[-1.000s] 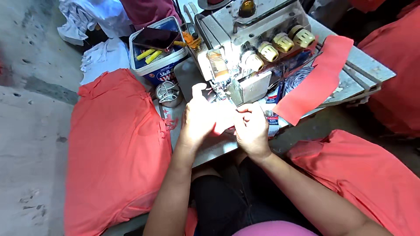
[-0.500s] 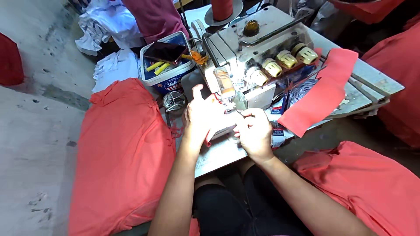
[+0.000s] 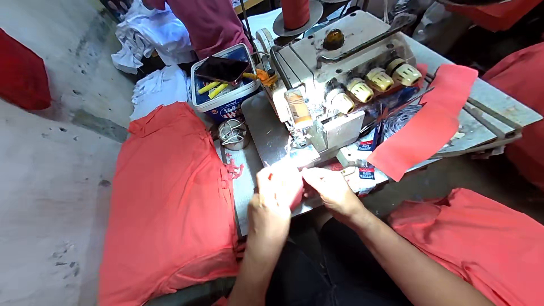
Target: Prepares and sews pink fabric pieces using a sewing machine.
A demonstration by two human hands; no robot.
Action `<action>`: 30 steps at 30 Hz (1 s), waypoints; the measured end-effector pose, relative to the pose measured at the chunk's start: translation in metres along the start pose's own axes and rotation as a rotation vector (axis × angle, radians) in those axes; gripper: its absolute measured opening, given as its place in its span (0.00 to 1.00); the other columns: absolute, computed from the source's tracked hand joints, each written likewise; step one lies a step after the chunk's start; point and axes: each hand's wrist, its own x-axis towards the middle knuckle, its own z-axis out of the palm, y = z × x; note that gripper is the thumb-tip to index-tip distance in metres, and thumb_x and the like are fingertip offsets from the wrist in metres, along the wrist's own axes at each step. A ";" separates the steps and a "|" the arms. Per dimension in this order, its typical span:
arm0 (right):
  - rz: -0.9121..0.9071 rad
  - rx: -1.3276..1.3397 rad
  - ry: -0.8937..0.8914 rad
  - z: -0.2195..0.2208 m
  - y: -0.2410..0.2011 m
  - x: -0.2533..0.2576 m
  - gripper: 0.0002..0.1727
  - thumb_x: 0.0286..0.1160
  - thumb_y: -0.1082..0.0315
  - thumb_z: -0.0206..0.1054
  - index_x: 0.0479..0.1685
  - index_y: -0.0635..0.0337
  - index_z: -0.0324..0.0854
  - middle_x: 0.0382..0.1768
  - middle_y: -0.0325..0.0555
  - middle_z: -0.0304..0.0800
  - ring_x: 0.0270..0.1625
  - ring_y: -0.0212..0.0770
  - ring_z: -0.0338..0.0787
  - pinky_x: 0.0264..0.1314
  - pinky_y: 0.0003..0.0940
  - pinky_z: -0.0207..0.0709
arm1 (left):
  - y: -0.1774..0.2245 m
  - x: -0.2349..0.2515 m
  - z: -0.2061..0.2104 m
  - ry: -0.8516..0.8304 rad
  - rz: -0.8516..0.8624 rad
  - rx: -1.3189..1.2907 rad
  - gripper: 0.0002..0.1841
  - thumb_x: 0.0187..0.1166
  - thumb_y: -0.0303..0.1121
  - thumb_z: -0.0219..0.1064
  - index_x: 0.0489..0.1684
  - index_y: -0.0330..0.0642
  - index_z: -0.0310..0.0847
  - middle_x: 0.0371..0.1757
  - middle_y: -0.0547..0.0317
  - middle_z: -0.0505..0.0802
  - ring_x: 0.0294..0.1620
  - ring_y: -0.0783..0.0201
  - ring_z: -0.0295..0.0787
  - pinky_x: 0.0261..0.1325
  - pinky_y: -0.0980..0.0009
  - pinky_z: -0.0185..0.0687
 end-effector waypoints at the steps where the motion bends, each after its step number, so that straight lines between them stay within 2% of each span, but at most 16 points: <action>1: 0.005 0.037 -0.028 -0.002 0.000 0.000 0.14 0.85 0.72 0.56 0.34 0.57 0.86 0.24 0.26 0.87 0.29 0.19 0.86 0.37 0.18 0.82 | 0.002 -0.009 0.005 -0.008 0.022 -0.055 0.19 0.81 0.30 0.64 0.64 0.25 0.81 0.34 0.45 0.92 0.33 0.57 0.90 0.39 0.61 0.86; 3: 0.006 0.076 -0.063 -0.005 -0.001 0.000 0.14 0.83 0.73 0.57 0.33 0.56 0.88 0.26 0.26 0.89 0.33 0.19 0.87 0.42 0.19 0.82 | 0.005 -0.020 0.016 -0.070 0.076 -0.223 0.17 0.81 0.28 0.64 0.61 0.24 0.81 0.34 0.48 0.92 0.32 0.65 0.89 0.38 0.69 0.86; 6: -0.007 0.067 -0.027 -0.013 0.002 0.000 0.13 0.81 0.76 0.60 0.31 0.55 0.87 0.25 0.28 0.90 0.31 0.21 0.88 0.39 0.19 0.83 | 0.003 -0.028 0.029 -0.214 0.162 -0.327 0.18 0.82 0.27 0.62 0.64 0.23 0.79 0.40 0.44 0.93 0.38 0.61 0.93 0.46 0.66 0.89; 8: -0.015 0.064 0.057 -0.024 0.005 0.004 0.13 0.79 0.77 0.58 0.29 0.53 0.83 0.22 0.28 0.87 0.27 0.22 0.86 0.34 0.21 0.83 | -0.001 -0.028 0.030 -0.296 0.242 -0.323 0.18 0.80 0.26 0.62 0.63 0.22 0.79 0.34 0.47 0.90 0.29 0.60 0.87 0.38 0.66 0.86; 10: -0.015 0.088 0.145 -0.037 0.006 0.013 0.13 0.81 0.78 0.54 0.30 0.55 0.81 0.22 0.31 0.86 0.27 0.26 0.86 0.36 0.25 0.85 | -0.010 -0.025 0.025 -0.348 0.296 -0.353 0.18 0.81 0.27 0.63 0.64 0.25 0.80 0.31 0.52 0.88 0.26 0.64 0.83 0.34 0.69 0.83; 12: -0.026 0.076 0.193 -0.050 0.007 0.024 0.14 0.85 0.77 0.55 0.31 0.57 0.81 0.23 0.32 0.85 0.28 0.26 0.86 0.38 0.24 0.85 | -0.023 -0.020 0.016 -0.323 0.299 -0.362 0.13 0.81 0.28 0.64 0.55 0.28 0.86 0.33 0.52 0.91 0.29 0.66 0.86 0.37 0.71 0.84; 14: -0.049 0.001 0.207 -0.057 -0.001 0.025 0.12 0.86 0.75 0.56 0.33 0.57 0.82 0.23 0.31 0.85 0.28 0.25 0.85 0.37 0.23 0.84 | -0.042 -0.009 -0.006 -0.253 0.228 -0.228 0.11 0.82 0.28 0.63 0.46 0.31 0.91 0.39 0.49 0.95 0.39 0.64 0.92 0.49 0.68 0.87; 16: -0.109 -0.136 0.165 -0.049 -0.017 0.012 0.09 0.84 0.76 0.54 0.42 0.57 0.79 0.23 0.28 0.83 0.26 0.23 0.85 0.33 0.22 0.84 | -0.069 0.012 -0.035 -0.125 0.106 -0.025 0.13 0.85 0.29 0.60 0.42 0.31 0.91 0.36 0.47 0.94 0.37 0.59 0.91 0.47 0.61 0.86; 18: -0.227 -0.161 0.038 -0.025 -0.028 -0.006 0.11 0.77 0.76 0.55 0.52 0.59 0.78 0.28 0.23 0.85 0.27 0.18 0.84 0.32 0.17 0.83 | -0.104 0.042 -0.064 -0.059 -0.028 0.172 0.15 0.88 0.30 0.58 0.47 0.28 0.90 0.37 0.38 0.93 0.40 0.45 0.91 0.50 0.46 0.84; 19: -0.313 -0.166 -0.067 -0.007 -0.031 -0.014 0.12 0.80 0.76 0.56 0.56 0.63 0.79 0.36 0.25 0.88 0.33 0.15 0.85 0.37 0.14 0.83 | -0.119 0.059 -0.077 -0.047 -0.094 0.254 0.16 0.88 0.31 0.57 0.51 0.27 0.89 0.41 0.33 0.93 0.45 0.38 0.91 0.54 0.39 0.82; 21: -0.504 -0.258 -0.274 0.032 -0.033 -0.016 0.15 0.83 0.70 0.61 0.57 0.71 0.85 0.48 0.39 0.92 0.44 0.16 0.86 0.50 0.13 0.81 | -0.143 0.093 -0.091 -0.080 -0.199 0.399 0.18 0.86 0.34 0.62 0.61 0.26 0.86 0.53 0.27 0.91 0.57 0.29 0.88 0.61 0.30 0.77; 23: -0.584 -0.468 -0.387 0.077 -0.039 0.000 0.16 0.83 0.61 0.63 0.42 0.66 0.90 0.33 0.47 0.91 0.34 0.32 0.87 0.39 0.27 0.80 | -0.157 0.125 -0.093 -0.208 -0.335 0.563 0.26 0.82 0.43 0.67 0.67 0.28 0.83 0.66 0.28 0.87 0.68 0.29 0.83 0.66 0.29 0.73; 25: -0.469 -0.670 -0.498 0.124 -0.047 0.029 0.19 0.83 0.60 0.63 0.31 0.68 0.87 0.30 0.55 0.88 0.37 0.49 0.89 0.40 0.48 0.77 | -0.173 0.147 -0.085 -0.297 -0.379 0.664 0.24 0.78 0.39 0.70 0.65 0.28 0.82 0.69 0.28 0.83 0.69 0.30 0.81 0.64 0.31 0.75; 26: -0.376 -0.772 -0.553 0.147 -0.049 0.047 0.18 0.83 0.62 0.61 0.34 0.69 0.87 0.36 0.59 0.89 0.44 0.55 0.90 0.46 0.54 0.77 | -0.181 0.155 -0.080 -0.288 -0.370 0.675 0.21 0.77 0.33 0.70 0.65 0.28 0.81 0.70 0.29 0.83 0.68 0.30 0.82 0.62 0.31 0.78; 28: -0.182 -0.948 -0.654 0.193 -0.048 0.085 0.17 0.86 0.65 0.56 0.49 0.70 0.86 0.54 0.62 0.88 0.61 0.60 0.87 0.61 0.60 0.74 | -0.193 0.161 -0.079 -0.248 -0.312 0.682 0.20 0.82 0.23 0.63 0.72 0.30 0.76 0.73 0.27 0.80 0.67 0.28 0.83 0.60 0.34 0.80; 30: -0.126 -1.059 -0.640 0.232 -0.030 0.116 0.17 0.87 0.68 0.55 0.64 0.68 0.82 0.69 0.63 0.81 0.66 0.62 0.86 0.63 0.62 0.77 | -0.208 0.161 -0.093 -0.191 -0.247 0.660 0.21 0.84 0.20 0.59 0.76 0.31 0.72 0.74 0.25 0.78 0.65 0.26 0.83 0.58 0.34 0.81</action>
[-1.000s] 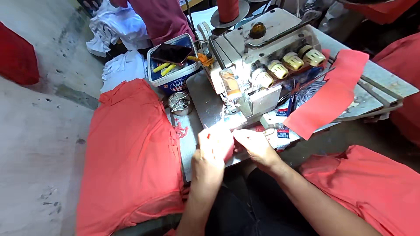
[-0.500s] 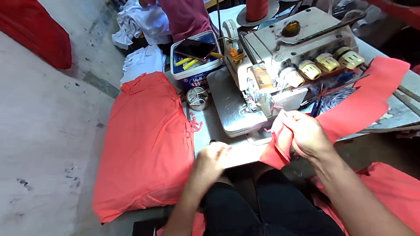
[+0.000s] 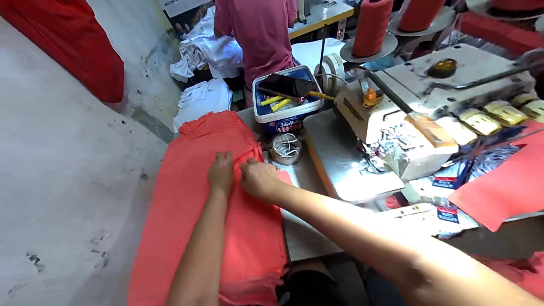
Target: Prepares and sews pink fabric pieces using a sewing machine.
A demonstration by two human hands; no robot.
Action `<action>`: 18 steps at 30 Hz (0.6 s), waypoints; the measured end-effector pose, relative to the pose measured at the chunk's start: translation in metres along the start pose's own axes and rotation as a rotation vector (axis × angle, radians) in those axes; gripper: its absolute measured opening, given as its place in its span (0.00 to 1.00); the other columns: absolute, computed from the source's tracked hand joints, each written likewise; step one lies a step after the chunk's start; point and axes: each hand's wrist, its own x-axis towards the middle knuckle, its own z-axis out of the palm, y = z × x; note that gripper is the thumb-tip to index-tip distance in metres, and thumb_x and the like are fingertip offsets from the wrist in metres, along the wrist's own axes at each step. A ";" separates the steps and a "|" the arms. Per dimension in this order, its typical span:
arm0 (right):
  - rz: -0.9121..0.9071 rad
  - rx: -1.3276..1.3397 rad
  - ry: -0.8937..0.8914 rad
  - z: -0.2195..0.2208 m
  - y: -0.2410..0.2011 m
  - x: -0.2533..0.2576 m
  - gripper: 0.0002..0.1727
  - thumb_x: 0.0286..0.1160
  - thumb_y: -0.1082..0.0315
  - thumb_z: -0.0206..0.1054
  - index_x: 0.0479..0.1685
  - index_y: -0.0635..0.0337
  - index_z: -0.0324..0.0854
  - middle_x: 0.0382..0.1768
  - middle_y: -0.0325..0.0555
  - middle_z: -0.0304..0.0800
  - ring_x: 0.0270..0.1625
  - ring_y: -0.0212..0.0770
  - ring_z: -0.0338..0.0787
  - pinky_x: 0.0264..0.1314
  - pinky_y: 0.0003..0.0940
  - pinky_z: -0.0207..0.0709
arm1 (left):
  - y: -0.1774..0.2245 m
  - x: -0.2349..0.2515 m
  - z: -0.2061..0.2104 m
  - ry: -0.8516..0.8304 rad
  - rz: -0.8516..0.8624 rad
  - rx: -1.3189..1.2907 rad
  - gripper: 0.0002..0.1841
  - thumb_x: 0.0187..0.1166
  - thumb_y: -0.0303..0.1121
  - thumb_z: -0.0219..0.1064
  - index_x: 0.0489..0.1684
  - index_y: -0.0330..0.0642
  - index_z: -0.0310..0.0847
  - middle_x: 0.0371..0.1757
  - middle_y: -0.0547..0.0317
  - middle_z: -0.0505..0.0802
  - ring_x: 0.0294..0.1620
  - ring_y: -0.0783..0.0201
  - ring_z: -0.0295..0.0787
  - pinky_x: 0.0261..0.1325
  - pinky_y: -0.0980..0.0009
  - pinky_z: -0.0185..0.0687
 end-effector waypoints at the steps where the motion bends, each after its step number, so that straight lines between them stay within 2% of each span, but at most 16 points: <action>1: 0.017 -0.033 0.023 0.010 0.000 0.021 0.19 0.86 0.70 0.57 0.71 0.66 0.77 0.73 0.64 0.76 0.63 0.63 0.87 0.60 0.62 0.80 | -0.014 -0.002 -0.007 0.014 -0.004 -0.006 0.23 0.83 0.20 0.59 0.78 0.33 0.72 0.75 0.25 0.77 0.65 0.25 0.83 0.59 0.33 0.81; 3: 0.032 -0.099 0.045 0.025 0.003 0.050 0.26 0.85 0.75 0.56 0.83 0.62 0.65 0.80 0.68 0.65 0.57 0.66 0.89 0.54 0.61 0.83 | -0.057 -0.019 -0.024 0.088 0.022 -0.008 0.24 0.81 0.18 0.59 0.78 0.36 0.74 0.74 0.25 0.78 0.66 0.25 0.82 0.61 0.30 0.79; 5: 0.029 -0.163 0.035 0.031 0.004 0.064 0.28 0.86 0.77 0.54 0.86 0.60 0.61 0.81 0.69 0.63 0.55 0.67 0.90 0.52 0.60 0.84 | -0.112 -0.050 -0.041 0.170 0.074 0.019 0.20 0.79 0.16 0.61 0.67 0.34 0.84 0.67 0.23 0.83 0.63 0.23 0.83 0.60 0.28 0.78; 6: 0.009 -0.169 0.024 0.031 0.003 0.066 0.26 0.86 0.77 0.54 0.83 0.61 0.64 0.78 0.69 0.66 0.55 0.67 0.89 0.52 0.61 0.83 | -0.140 -0.070 -0.047 0.197 0.103 0.007 0.16 0.78 0.15 0.62 0.60 0.32 0.88 0.62 0.23 0.86 0.61 0.22 0.84 0.60 0.27 0.77; 8: -0.091 -0.107 0.006 0.032 -0.008 0.061 0.19 0.84 0.77 0.56 0.72 0.65 0.76 0.70 0.67 0.78 0.59 0.67 0.88 0.54 0.64 0.80 | -0.188 -0.113 -0.050 0.253 0.150 -0.113 0.11 0.76 0.16 0.61 0.49 0.24 0.89 0.54 0.20 0.87 0.58 0.22 0.84 0.59 0.28 0.76; 9: -0.158 -0.035 -0.024 0.032 -0.018 0.054 0.19 0.84 0.76 0.56 0.70 0.64 0.79 0.67 0.65 0.83 0.63 0.66 0.87 0.59 0.65 0.78 | -0.207 -0.132 -0.044 0.330 0.137 -0.238 0.12 0.74 0.18 0.58 0.46 0.19 0.86 0.56 0.19 0.86 0.61 0.27 0.84 0.62 0.35 0.77; 10: -0.232 0.061 -0.063 0.032 -0.030 0.044 0.20 0.83 0.75 0.57 0.71 0.62 0.82 0.66 0.62 0.86 0.67 0.63 0.86 0.65 0.65 0.75 | -0.221 -0.147 -0.034 0.434 0.071 -0.426 0.15 0.74 0.21 0.54 0.47 0.13 0.80 0.63 0.22 0.84 0.68 0.41 0.81 0.69 0.48 0.76; 11: -0.312 0.168 -0.100 0.031 -0.043 0.031 0.21 0.83 0.76 0.57 0.72 0.61 0.82 0.66 0.61 0.88 0.71 0.61 0.85 0.71 0.63 0.72 | -0.226 -0.155 -0.026 0.569 -0.020 -0.677 0.18 0.78 0.21 0.49 0.55 0.09 0.71 0.70 0.29 0.81 0.72 0.57 0.80 0.75 0.61 0.74; 12: -0.403 0.274 -0.116 0.030 -0.057 0.016 0.21 0.82 0.77 0.57 0.71 0.63 0.83 0.65 0.61 0.89 0.71 0.60 0.85 0.74 0.62 0.71 | -0.221 -0.156 -0.027 0.738 -0.120 -0.896 0.18 0.83 0.21 0.45 0.63 0.12 0.64 0.69 0.39 0.82 0.69 0.68 0.82 0.74 0.69 0.77; 13: -0.485 0.366 -0.120 0.029 -0.069 -0.001 0.20 0.82 0.77 0.57 0.69 0.65 0.84 0.63 0.62 0.90 0.71 0.59 0.86 0.75 0.60 0.71 | -0.212 -0.151 -0.037 0.892 -0.203 -1.001 0.18 0.87 0.23 0.43 0.69 0.17 0.61 0.64 0.46 0.84 0.62 0.72 0.85 0.70 0.71 0.80; 14: -0.551 0.456 -0.111 0.025 -0.079 -0.019 0.18 0.83 0.77 0.58 0.68 0.68 0.84 0.62 0.63 0.90 0.69 0.59 0.87 0.74 0.59 0.72 | -0.202 -0.146 -0.055 1.009 -0.236 -1.013 0.19 0.90 0.25 0.45 0.72 0.19 0.62 0.59 0.46 0.85 0.57 0.70 0.86 0.67 0.69 0.81; 15: -0.597 0.550 -0.087 0.019 -0.086 -0.038 0.17 0.83 0.77 0.58 0.65 0.71 0.85 0.59 0.65 0.91 0.67 0.59 0.88 0.72 0.58 0.73 | -0.189 -0.140 -0.077 1.091 -0.205 -0.972 0.17 0.90 0.27 0.47 0.68 0.22 0.65 0.49 0.52 0.85 0.47 0.72 0.86 0.59 0.71 0.84; 16: -0.617 0.645 -0.049 0.011 -0.090 -0.057 0.16 0.84 0.78 0.58 0.64 0.74 0.84 0.58 0.67 0.91 0.65 0.58 0.89 0.71 0.55 0.74 | -0.167 -0.132 -0.105 1.140 -0.146 -0.912 0.12 0.90 0.29 0.48 0.59 0.28 0.66 0.39 0.63 0.83 0.37 0.78 0.84 0.50 0.75 0.85; 17: -0.619 0.740 0.020 0.002 -0.090 -0.075 0.16 0.84 0.78 0.59 0.61 0.77 0.85 0.54 0.67 0.91 0.61 0.55 0.90 0.68 0.51 0.77 | -0.147 -0.122 -0.131 1.172 -0.056 -0.872 0.11 0.90 0.31 0.49 0.56 0.30 0.69 0.38 0.68 0.81 0.36 0.81 0.82 0.49 0.77 0.83; 18: -0.603 0.822 0.100 -0.008 -0.085 -0.091 0.15 0.83 0.78 0.59 0.59 0.78 0.85 0.50 0.65 0.92 0.55 0.49 0.91 0.63 0.44 0.79 | -0.137 -0.105 -0.151 1.210 0.073 -0.827 0.13 0.91 0.33 0.50 0.52 0.31 0.75 0.39 0.70 0.84 0.40 0.81 0.83 0.53 0.76 0.82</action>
